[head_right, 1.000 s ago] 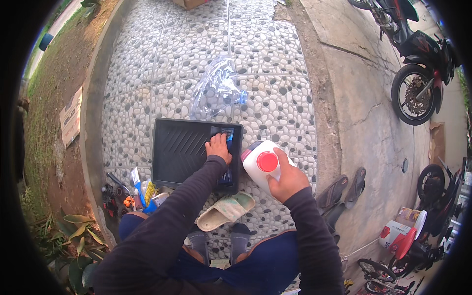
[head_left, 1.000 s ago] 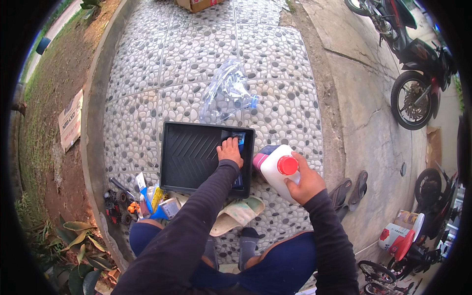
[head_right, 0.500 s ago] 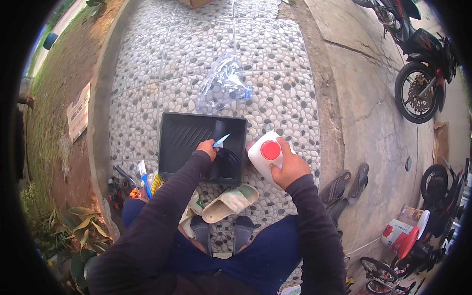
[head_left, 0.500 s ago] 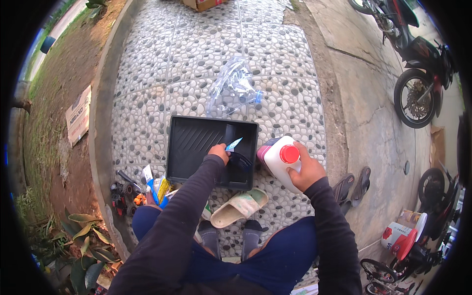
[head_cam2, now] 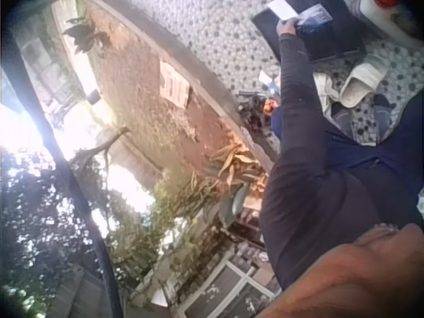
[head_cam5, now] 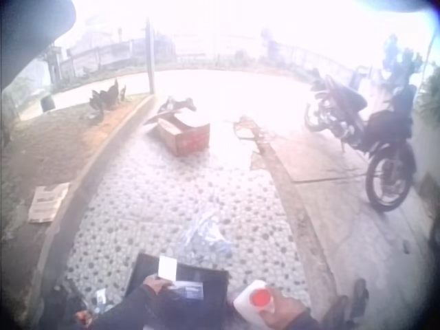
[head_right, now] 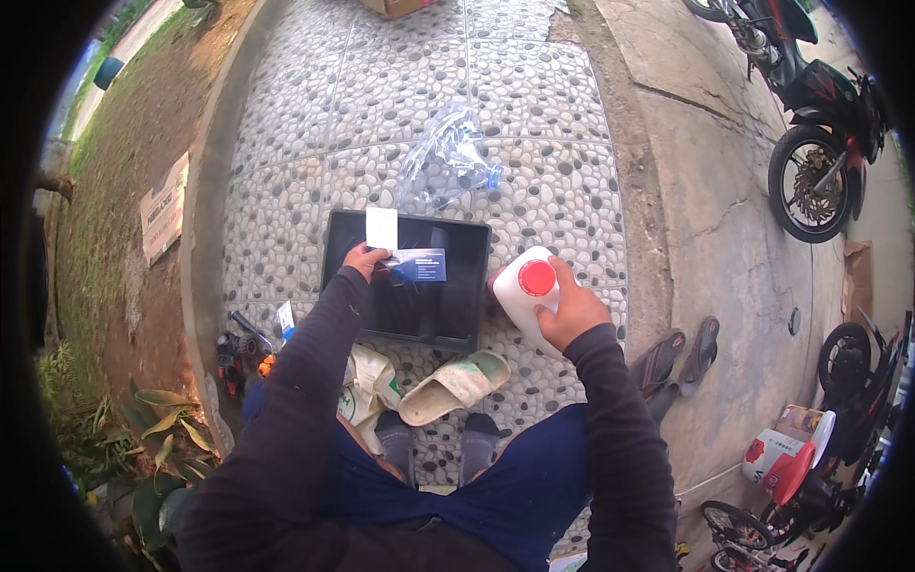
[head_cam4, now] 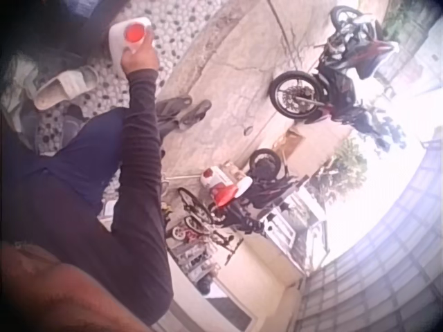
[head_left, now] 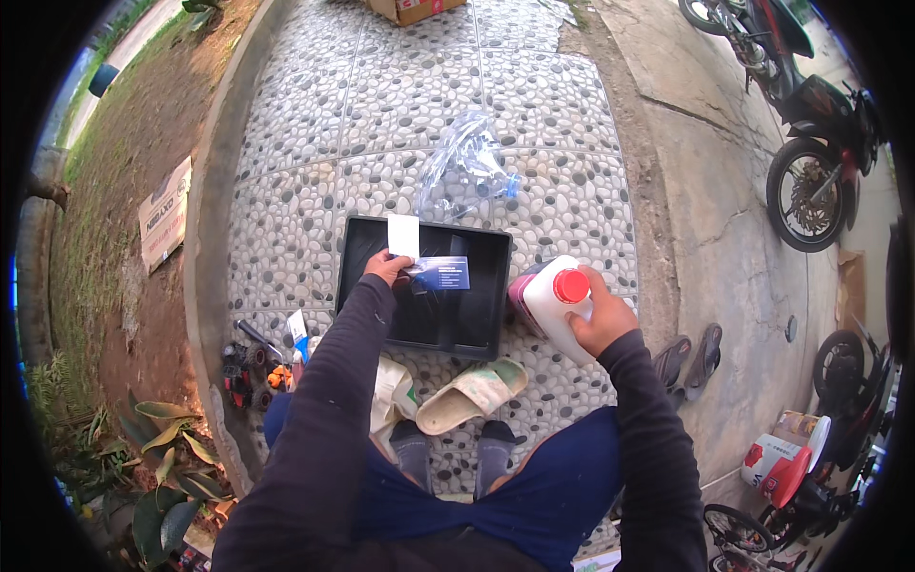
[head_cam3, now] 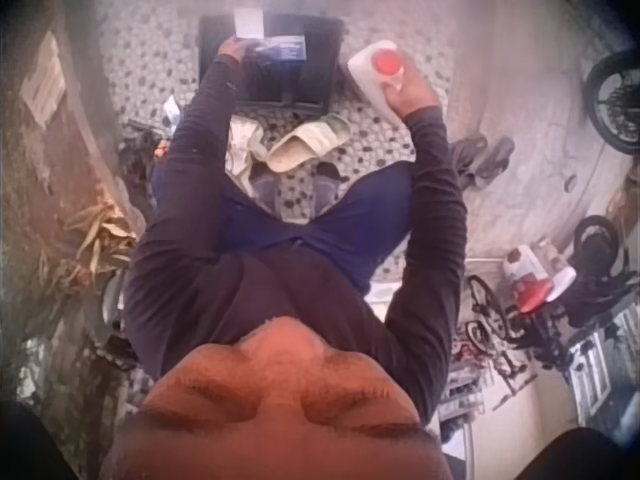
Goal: The person sits on a paved outdoor area and prepares painting supplies. They open a white paint container, pour paint into a black tray, and assemble a blue paint roller by attaching it to a handle. The person then carries the tray and roller into a room where another person is painting a wall.
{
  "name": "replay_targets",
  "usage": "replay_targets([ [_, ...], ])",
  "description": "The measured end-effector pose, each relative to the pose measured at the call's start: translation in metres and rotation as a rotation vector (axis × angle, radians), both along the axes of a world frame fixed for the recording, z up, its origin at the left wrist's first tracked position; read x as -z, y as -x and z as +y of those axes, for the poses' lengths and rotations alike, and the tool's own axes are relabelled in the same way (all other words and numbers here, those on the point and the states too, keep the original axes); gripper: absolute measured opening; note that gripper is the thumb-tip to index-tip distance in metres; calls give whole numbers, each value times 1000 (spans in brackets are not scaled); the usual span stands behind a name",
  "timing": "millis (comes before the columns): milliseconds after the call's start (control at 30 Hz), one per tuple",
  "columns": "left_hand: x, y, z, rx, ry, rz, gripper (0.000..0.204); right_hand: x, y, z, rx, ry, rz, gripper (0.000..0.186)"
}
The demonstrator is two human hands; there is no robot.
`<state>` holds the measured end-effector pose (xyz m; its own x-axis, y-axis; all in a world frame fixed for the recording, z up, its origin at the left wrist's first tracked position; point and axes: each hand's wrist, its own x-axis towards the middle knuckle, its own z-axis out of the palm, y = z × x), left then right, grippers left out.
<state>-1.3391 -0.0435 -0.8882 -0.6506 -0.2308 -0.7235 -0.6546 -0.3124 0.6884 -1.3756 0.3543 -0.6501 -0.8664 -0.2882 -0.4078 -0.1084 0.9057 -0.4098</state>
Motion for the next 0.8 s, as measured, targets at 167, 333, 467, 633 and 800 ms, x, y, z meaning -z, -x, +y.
replay_targets([
  [167, -52, 37, -132, 6, 204, 226, 27, 11, 2, 2, -19, 66, 48, 79],
  [333, -152, -45, -194, 462, 1033, -49, 31, 5, 0, -8, -27, 77, 16, 78],
  [467, -148, -162, -246, 380, 1216, -391, 50, 6, -2, -4, -65, 162, 92, 77],
  [633, -116, -256, -246, 407, 1701, -489, 67, 6, -1, -4, -40, 130, 45, 76],
  [800, -79, -179, -187, 469, 1190, -45, 81, 1, -1, -4, -57, 129, 66, 76],
])
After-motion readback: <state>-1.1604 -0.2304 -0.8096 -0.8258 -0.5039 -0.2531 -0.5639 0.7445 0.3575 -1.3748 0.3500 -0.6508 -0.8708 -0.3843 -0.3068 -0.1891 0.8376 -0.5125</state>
